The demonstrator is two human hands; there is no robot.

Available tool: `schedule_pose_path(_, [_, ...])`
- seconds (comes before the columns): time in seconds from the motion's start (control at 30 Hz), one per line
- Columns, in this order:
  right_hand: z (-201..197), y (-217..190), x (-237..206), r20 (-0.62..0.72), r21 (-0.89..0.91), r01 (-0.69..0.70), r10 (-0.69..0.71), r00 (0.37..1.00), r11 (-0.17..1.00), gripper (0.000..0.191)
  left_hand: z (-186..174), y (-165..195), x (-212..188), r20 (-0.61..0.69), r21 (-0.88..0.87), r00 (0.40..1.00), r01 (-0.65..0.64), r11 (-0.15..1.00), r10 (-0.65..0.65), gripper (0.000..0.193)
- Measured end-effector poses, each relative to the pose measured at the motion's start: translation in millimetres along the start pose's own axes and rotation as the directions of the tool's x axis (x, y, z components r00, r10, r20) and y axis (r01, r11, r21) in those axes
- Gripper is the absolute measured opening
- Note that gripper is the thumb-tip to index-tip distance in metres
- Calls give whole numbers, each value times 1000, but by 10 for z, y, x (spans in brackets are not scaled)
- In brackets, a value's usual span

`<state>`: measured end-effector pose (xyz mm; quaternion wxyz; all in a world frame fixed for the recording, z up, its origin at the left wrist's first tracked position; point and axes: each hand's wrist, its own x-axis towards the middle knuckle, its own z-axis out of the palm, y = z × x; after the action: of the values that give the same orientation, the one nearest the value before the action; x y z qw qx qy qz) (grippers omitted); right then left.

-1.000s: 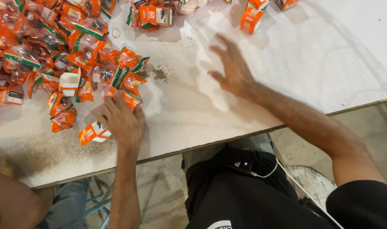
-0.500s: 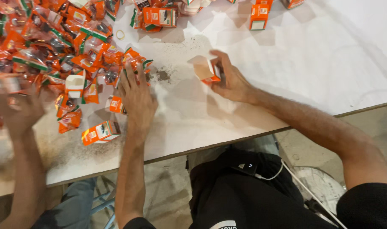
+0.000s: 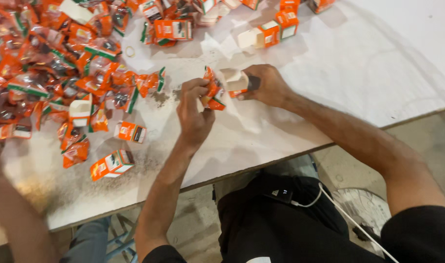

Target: The person packs small orange product cartons at a table. They pick up a folded carton, open it, place a plastic-wrapped item inside, close the flaps, and set the finished box on the table, repeating this cycle continuously while another person's hands occasionally place items nearby.

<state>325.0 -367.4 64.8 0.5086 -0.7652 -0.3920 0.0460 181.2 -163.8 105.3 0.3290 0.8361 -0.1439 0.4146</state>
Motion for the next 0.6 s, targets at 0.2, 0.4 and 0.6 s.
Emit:
schedule_pose_path(0.2, [2,8,25,6,-14,105,-105,994,994,49,508,-82,85,71,173,973,-228,958,218,41])
schedule_pose_path(0.4, [10,-63,3,7,-19,43,-43,999,999,51,299,-28,69,307,260,936,-255,931,171,38])
schedule_pose_path(0.6, [27,-98,-20,35,-131,148,-145,989,980,59,555,-131,138,124,103,964,222,969,-234,25])
